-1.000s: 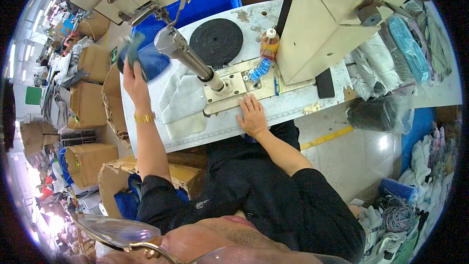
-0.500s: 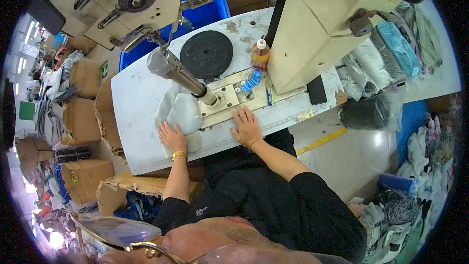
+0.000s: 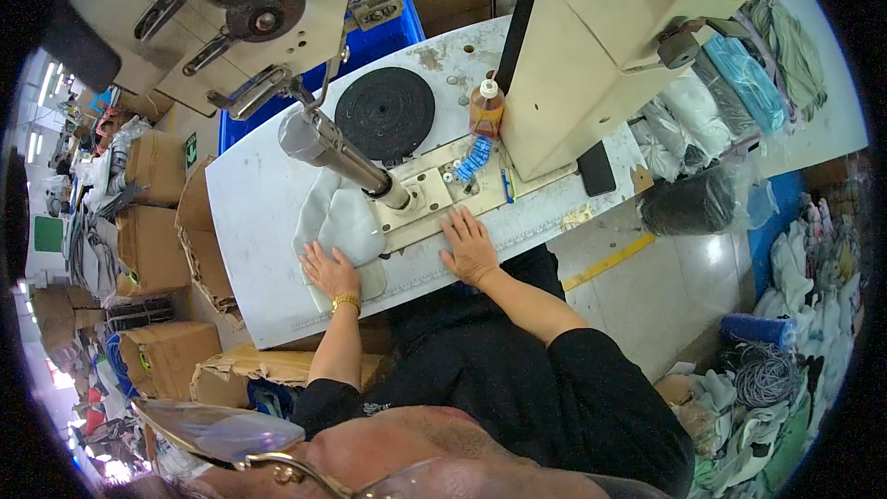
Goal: Sewing together blue mesh fabric and teal synthetic pieces using an industrial sewing machine.
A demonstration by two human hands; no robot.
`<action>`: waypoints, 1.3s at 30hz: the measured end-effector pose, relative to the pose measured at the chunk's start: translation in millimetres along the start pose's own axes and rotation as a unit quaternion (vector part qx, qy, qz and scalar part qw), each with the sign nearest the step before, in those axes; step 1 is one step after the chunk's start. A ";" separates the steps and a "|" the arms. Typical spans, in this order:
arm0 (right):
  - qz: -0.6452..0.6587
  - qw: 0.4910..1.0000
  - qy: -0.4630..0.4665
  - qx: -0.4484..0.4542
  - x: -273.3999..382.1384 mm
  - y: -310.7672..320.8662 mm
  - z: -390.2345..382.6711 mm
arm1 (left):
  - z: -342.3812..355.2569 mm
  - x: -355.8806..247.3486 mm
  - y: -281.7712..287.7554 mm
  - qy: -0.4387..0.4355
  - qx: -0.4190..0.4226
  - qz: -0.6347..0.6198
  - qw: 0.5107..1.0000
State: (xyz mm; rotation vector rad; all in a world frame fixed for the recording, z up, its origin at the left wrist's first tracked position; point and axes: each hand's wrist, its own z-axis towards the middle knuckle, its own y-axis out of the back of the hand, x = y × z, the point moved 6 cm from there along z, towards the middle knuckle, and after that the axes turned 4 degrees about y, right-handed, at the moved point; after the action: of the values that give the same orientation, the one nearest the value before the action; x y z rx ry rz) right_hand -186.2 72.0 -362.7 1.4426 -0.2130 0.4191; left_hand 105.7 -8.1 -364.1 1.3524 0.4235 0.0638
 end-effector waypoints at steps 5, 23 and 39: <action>-0.002 1.000 0.003 -0.008 1.3 0.3 -0.3 | 0.1 -3.2 4.1 0.002 0.001 -0.006 1.000; -0.005 1.000 -0.002 -0.013 -0.4 -3.8 -1.0 | 0.8 -0.5 -1.0 -0.001 0.000 0.011 1.000; -0.004 1.000 -0.002 -0.008 1.1 -1.3 -0.1 | 2.4 0.8 -1.4 0.011 0.008 0.009 1.000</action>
State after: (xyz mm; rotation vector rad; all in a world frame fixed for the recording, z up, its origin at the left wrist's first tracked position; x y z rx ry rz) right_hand -184.6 72.2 -363.4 1.4284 -0.2130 0.4065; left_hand 106.9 -10.4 -365.3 1.3733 0.4316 0.0912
